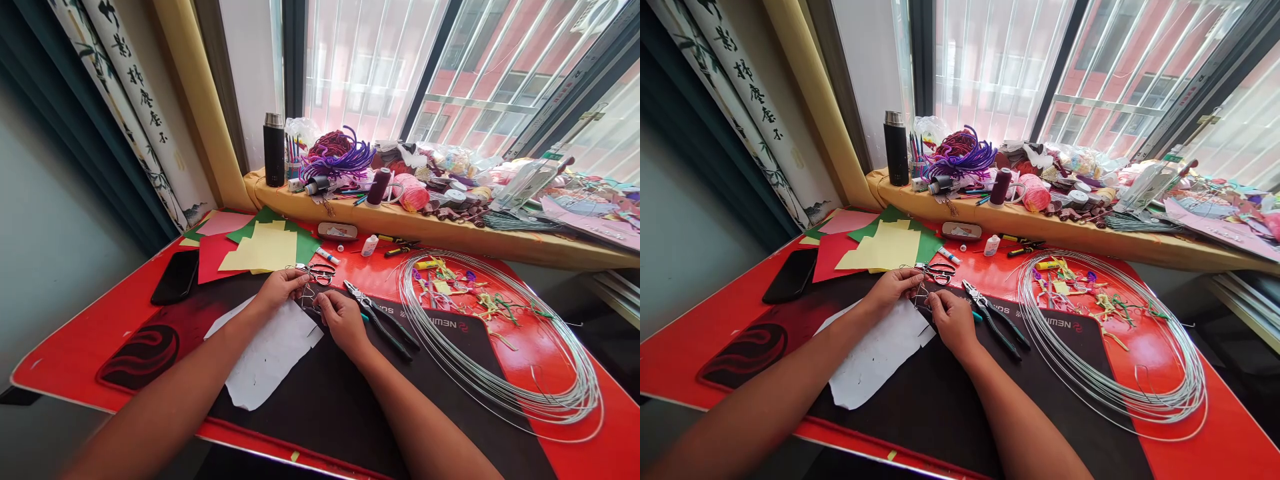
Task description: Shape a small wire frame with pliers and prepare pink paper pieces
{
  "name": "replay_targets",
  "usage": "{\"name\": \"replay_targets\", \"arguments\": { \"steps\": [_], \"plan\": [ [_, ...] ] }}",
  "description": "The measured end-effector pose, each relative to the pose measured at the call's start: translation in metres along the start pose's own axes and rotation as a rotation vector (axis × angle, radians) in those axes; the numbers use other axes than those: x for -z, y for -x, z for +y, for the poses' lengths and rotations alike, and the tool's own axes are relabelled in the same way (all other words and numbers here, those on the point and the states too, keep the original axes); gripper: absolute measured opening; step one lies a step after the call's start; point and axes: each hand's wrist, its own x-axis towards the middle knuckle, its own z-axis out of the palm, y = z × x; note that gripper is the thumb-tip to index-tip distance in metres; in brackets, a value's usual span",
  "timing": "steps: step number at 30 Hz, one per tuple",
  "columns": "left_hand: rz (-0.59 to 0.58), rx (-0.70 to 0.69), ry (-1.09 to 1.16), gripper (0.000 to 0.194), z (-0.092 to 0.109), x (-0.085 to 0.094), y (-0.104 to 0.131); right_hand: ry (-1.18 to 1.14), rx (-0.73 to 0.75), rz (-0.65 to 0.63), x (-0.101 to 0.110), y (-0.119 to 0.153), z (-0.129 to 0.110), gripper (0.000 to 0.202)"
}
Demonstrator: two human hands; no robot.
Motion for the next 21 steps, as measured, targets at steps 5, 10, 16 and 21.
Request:
{"name": "replay_targets", "arguments": {
  "steps": [5, 10, 16, 21],
  "plan": [
    [0.012, 0.002, 0.132, 0.043, 0.001, 0.000, 0.001, -0.023, -0.013, 0.000, 0.000, 0.000, 0.000, 0.037],
    [0.002, 0.006, 0.264, 0.040, 0.005, -0.004, 0.004, -0.102, -0.045, 0.013, 0.001, -0.002, -0.003, 0.039],
    [-0.028, 0.025, 0.312, 0.041, 0.007, -0.014, 0.009, -0.143, -0.051, -0.027, 0.002, -0.003, -0.006, 0.037],
    [-0.030, 0.034, 0.353, 0.040, 0.006, -0.018, 0.009, -0.026, -0.005, -0.088, 0.004, -0.002, -0.008, 0.036]
  ]
}}
